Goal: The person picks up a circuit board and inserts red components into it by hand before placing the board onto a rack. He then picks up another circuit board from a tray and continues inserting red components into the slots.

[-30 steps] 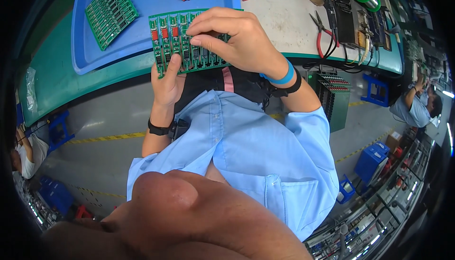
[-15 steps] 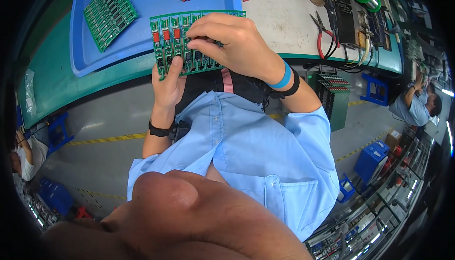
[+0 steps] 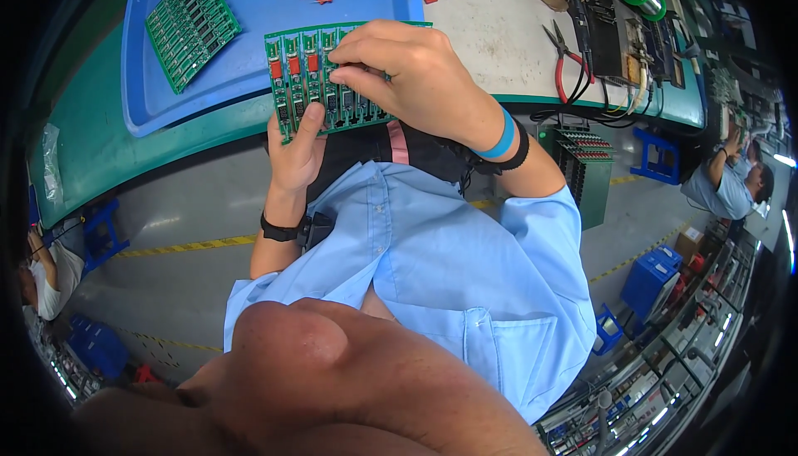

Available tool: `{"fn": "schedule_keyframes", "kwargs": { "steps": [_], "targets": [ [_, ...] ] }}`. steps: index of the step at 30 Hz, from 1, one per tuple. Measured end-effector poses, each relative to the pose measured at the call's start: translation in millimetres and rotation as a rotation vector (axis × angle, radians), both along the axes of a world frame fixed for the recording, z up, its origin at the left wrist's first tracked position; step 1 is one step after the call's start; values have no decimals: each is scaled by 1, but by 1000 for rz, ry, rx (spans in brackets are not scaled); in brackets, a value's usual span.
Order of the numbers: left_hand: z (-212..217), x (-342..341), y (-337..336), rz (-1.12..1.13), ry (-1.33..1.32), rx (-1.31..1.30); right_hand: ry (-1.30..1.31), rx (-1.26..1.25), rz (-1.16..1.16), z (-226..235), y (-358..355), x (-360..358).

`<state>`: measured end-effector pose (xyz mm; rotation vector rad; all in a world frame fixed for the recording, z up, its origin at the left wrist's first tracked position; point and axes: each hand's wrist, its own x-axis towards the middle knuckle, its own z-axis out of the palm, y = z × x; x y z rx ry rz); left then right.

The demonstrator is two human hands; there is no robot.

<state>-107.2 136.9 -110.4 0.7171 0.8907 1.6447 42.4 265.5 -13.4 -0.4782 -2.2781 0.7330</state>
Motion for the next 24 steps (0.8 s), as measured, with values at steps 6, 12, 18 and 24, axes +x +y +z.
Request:
{"fn": "schedule_keyframes", "kwargs": {
  "steps": [6,12,18,24],
  "targets": [
    [0,0,-1,-7,-19,2,-65,3,-20,9,-4,-1],
    [1,0,-1,-6,-3,3,-86,9,-34,11,-6,-2],
    [1,-1,0,-12,14,-16,-140,104,20,10,-5,-5],
    [0,-3,-1,-36,-79,-65,-157,181,-5,10,3,-6]
  ]
}}
